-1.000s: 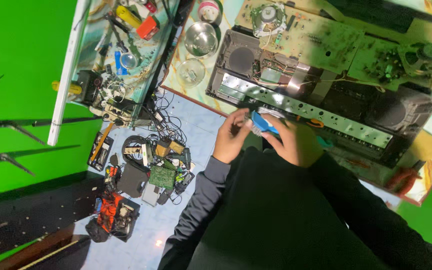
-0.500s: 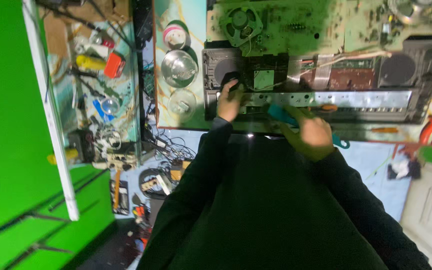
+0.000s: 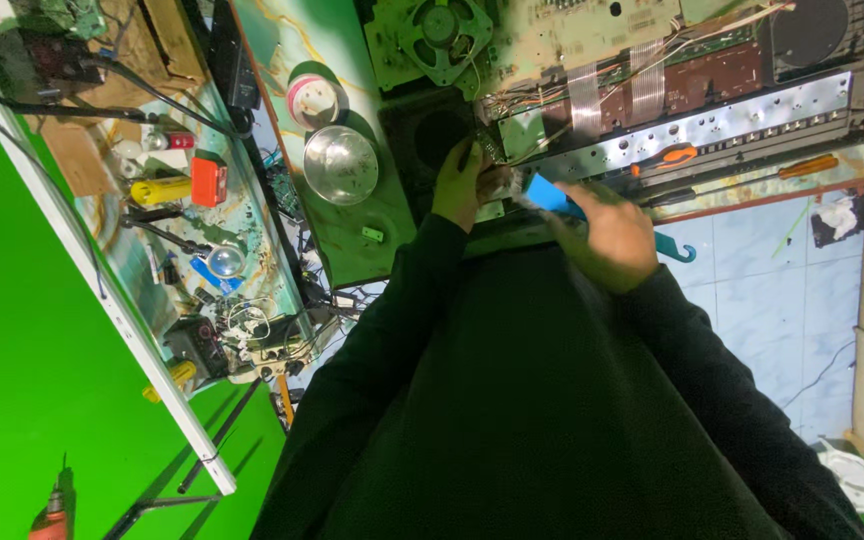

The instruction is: The person uses a screwdriver to remove screws from a metal bracket on an electronic device. They then use a brush to clean the bracket and the surrounding area before reattaching the bracket and securing it with screws.

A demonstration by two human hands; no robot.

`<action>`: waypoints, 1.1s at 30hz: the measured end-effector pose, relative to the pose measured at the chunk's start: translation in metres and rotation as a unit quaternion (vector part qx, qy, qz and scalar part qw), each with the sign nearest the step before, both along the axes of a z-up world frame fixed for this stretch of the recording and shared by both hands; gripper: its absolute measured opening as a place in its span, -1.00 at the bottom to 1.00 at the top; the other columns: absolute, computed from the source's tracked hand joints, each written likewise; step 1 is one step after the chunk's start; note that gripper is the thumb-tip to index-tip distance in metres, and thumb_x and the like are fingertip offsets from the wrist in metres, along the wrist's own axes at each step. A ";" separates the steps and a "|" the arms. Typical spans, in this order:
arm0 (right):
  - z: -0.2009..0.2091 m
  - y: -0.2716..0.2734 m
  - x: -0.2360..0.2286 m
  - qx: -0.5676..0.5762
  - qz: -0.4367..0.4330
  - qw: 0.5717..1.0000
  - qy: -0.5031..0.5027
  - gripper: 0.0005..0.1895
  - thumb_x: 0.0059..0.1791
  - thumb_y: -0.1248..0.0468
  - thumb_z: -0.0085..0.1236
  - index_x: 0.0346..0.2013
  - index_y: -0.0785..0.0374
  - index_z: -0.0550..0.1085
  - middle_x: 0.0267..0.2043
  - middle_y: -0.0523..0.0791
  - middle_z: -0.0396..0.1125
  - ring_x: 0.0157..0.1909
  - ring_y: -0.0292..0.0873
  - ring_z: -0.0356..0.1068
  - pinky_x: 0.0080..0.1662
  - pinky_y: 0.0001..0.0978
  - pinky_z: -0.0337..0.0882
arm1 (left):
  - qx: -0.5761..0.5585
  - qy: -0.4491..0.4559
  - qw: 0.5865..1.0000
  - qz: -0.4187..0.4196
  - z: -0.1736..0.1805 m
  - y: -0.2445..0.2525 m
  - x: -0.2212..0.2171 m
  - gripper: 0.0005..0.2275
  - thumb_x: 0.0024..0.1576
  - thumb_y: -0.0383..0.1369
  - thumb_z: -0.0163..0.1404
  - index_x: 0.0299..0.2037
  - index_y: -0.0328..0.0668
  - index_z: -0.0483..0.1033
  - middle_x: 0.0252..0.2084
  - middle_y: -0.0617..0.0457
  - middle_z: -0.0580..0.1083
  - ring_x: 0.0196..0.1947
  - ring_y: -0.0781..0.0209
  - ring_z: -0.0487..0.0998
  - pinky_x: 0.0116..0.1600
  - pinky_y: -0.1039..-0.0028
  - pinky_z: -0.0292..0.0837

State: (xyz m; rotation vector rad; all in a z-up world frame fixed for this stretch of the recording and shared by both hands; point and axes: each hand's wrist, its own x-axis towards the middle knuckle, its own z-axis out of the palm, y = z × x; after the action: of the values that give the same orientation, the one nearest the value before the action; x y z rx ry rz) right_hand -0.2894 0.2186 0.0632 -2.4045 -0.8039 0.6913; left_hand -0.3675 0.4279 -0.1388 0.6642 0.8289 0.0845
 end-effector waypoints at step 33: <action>-0.014 0.059 0.025 -0.049 0.107 0.986 -0.121 -0.50 0.16 0.15 0.12 0.42 -0.01 0.37 -0.15 0.13 0.51 -0.42 0.08 0.53 -0.31 -0.09 0.52 | -0.008 -0.192 0.979 -0.061 -0.002 0.009 -0.019 -0.66 0.38 -0.43 0.02 0.33 -0.32 0.37 0.19 -0.01 0.48 0.19 0.17 0.50 0.34 0.29 0.43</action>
State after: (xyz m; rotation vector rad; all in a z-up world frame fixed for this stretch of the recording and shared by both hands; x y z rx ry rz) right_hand -0.2646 0.2774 0.0496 -2.5486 -1.1662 0.5331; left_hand -0.3862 0.4368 -0.1408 0.6568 0.4154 0.0910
